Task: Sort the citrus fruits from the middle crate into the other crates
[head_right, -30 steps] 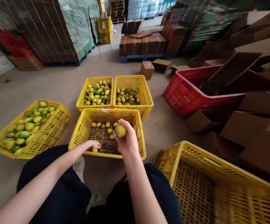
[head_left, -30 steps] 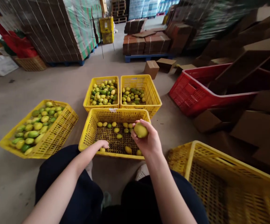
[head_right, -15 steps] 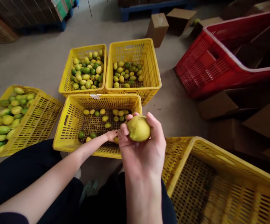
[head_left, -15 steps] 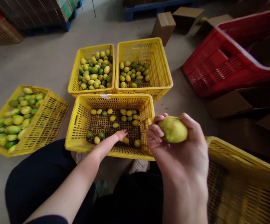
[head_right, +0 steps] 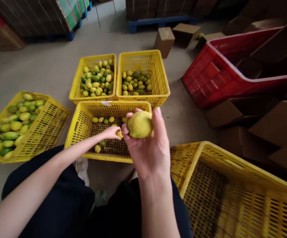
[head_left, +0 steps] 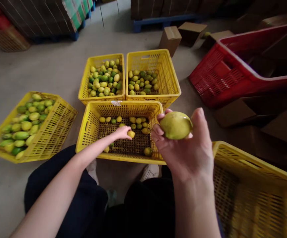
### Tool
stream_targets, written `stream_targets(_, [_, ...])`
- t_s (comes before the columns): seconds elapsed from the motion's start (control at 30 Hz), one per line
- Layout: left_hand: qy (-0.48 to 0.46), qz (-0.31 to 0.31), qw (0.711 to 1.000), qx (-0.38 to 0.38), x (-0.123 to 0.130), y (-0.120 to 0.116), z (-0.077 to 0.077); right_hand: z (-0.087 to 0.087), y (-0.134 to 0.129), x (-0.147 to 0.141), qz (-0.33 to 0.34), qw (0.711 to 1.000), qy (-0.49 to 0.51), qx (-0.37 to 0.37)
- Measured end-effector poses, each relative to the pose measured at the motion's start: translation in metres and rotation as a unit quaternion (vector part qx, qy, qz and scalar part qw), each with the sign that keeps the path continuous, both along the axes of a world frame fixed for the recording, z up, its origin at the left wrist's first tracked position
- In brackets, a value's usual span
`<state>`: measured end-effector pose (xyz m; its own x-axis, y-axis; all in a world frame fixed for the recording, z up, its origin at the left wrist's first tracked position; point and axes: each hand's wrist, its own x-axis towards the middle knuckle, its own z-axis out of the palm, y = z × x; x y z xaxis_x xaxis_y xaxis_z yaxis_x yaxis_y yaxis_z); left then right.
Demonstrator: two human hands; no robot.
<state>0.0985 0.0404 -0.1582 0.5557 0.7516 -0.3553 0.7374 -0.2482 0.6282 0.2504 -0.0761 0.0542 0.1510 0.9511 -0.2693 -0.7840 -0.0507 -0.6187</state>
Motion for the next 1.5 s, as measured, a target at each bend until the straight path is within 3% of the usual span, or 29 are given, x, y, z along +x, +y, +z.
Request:
stream_targets(0.07, [-0.02, 0.003, 0.999, 0.033, -0.021, 0.018, 0.041, 0.006, -0.002, -0.007, 0.024, 0.999, -0.014, 0.046])
stream_targets(0.17, [-0.113, 0.032, 0.988, 0.099, -0.051, 0.027, 0.12, 0.01, -0.002, -0.019, 0.068, 0.992, -0.046, 0.094])
stream_targets(0.27, [-0.245, 0.083, 0.956, 0.142, -0.077, 0.003, 0.185, 0.006, 0.002, -0.034, 0.091, 0.985, -0.099, 0.108])
stream_targets(0.33, [-0.33, 0.129, 0.93, 0.101, -0.089, -0.022, 0.205, 0.001, 0.006, -0.043, 0.098, 0.979, -0.143, 0.107])
stream_targets(0.4, [-0.387, 0.159, 0.907, 0.043, -0.098, -0.044, 0.207, -0.004, 0.009, -0.05, 0.114, 0.972, -0.18, 0.102])
stream_targets(0.5, [-0.409, 0.181, 0.894, -0.023, -0.104, -0.062, 0.196, -0.011, 0.009, -0.058, 0.136, 0.961, -0.22, 0.097])
stream_targets(0.6, [-0.433, 0.215, 0.872, -0.071, -0.108, -0.064, 0.189, -0.016, 0.009, -0.065, 0.141, 0.955, -0.246, 0.086])
stream_targets(0.7, [-0.486, 0.248, 0.826, -0.143, -0.114, -0.06, 0.192, -0.021, 0.011, -0.072, 0.144, 0.953, -0.256, 0.067])
stream_targets(0.8, [-0.532, 0.242, 0.784, -0.211, -0.121, -0.057, 0.2, -0.025, 0.015, -0.078, 0.159, 0.95, -0.262, 0.061])
stream_targets(0.87, [-0.544, 0.231, 0.774, -0.227, -0.125, -0.055, 0.203, -0.026, 0.019, -0.083, 0.164, 0.95, -0.258, 0.068])
stream_targets(1.0, [-0.529, 0.227, 0.79, -0.212, -0.127, -0.05, 0.199, -0.028, 0.026, -0.09, 0.138, 0.964, -0.212, 0.086])
stream_targets(1.13, [-0.469, 0.19, 0.847, -0.16, -0.119, -0.047, 0.186, -0.027, 0.033, -0.091, 0.112, 0.973, -0.171, 0.105])
stream_targets(1.23, [-0.43, 0.169, 0.882, -0.098, -0.114, -0.049, 0.18, -0.025, 0.035, -0.092, 0.091, 0.97, -0.197, 0.107])
stream_targets(1.37, [-0.405, 0.143, 0.901, 0.052, -0.112, -0.054, 0.182, -0.026, 0.036, -0.092, 0.044, 0.952, -0.272, 0.133])
stream_targets(1.5, [-0.397, 0.131, 0.892, 0.171, -0.112, -0.058, 0.186, -0.026, 0.035, -0.087, 0.009, 0.908, -0.378, 0.181])
